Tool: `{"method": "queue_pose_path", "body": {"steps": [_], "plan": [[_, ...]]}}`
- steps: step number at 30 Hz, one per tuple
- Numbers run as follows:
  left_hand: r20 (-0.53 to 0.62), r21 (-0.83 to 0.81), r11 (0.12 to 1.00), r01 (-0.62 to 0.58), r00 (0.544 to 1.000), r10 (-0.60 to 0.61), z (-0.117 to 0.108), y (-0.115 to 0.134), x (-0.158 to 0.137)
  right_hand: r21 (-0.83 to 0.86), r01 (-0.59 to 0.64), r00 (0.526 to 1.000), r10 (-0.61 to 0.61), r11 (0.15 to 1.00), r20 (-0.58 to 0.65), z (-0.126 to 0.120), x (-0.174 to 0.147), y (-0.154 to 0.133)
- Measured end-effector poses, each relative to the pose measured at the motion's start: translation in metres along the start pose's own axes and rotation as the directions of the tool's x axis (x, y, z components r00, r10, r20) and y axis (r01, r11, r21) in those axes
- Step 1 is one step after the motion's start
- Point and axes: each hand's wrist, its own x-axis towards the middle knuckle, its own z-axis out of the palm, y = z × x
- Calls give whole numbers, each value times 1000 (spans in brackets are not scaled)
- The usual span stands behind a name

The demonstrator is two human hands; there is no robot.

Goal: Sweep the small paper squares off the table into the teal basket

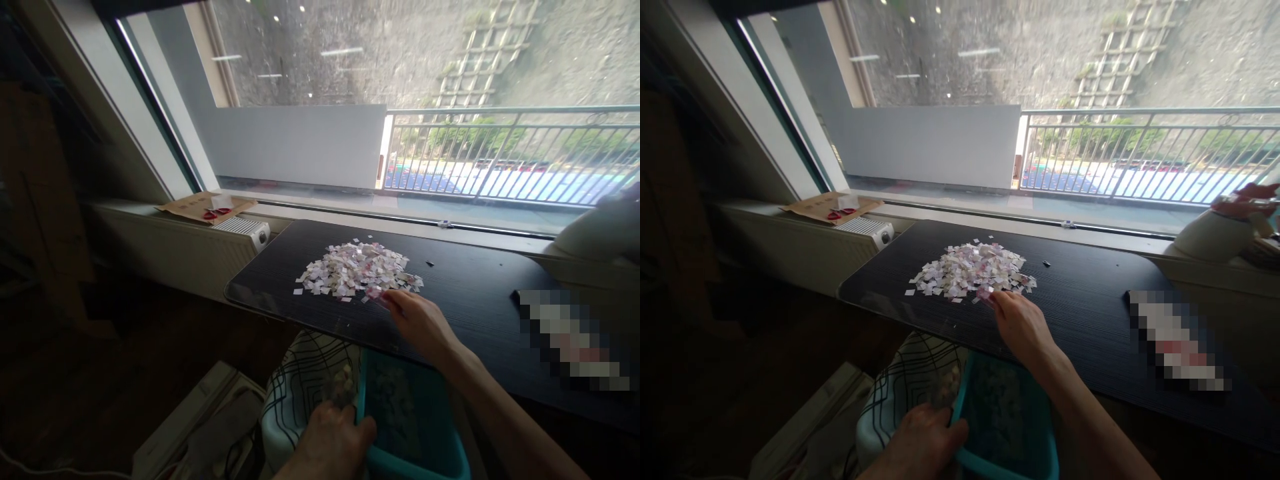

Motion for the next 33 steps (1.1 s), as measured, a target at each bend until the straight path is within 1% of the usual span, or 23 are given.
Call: {"method": "queue_pose_path", "body": {"steps": [2,4,7,9,14,17,21,26,28,31,33], "plan": [[-15,1,1000,7,1000,-7,0,-1,-1,46,34,999,-35,998,33,0,-4,-2],[-41,-16,1000,9,999,-9,-2,-1,-3,90,43,999,-45,995,26,-3,-9,-2],[-47,-25,1000,-9,999,7,-4,0,-3,116,10,1000,-10,993,-6,-6,-14,-2],[-37,-22,1000,-20,999,19,-5,1,-3,136,3,1000,-5,991,11,-6,-15,-1],[-56,-25,1000,0,998,-1,-8,4,-5,161,-19,1000,16,987,21,-5,-15,-2],[-31,-22,1000,3,1000,-3,-10,5,-6,166,-31,999,24,986,47,-7,-16,-3],[-14,-42,999,14,1000,-14,-10,5,-5,152,-61,998,55,986,43,-10,-18,-8],[-27,-39,999,28,999,-29,-7,5,-4,218,-59,993,35,974,109,-12,-20,-12],[-39,-44,999,24,999,-25,-8,5,-5,221,-62,996,46,973,73,-11,-19,-8],[-43,-35,999,1,999,-2,-8,5,-4,163,-80,996,84,983,-17,-7,-20,-3],[-30,-22,1000,-5,1000,4,-8,5,-3,144,-56,998,59,988,-13,-3,-23,-8]]}}
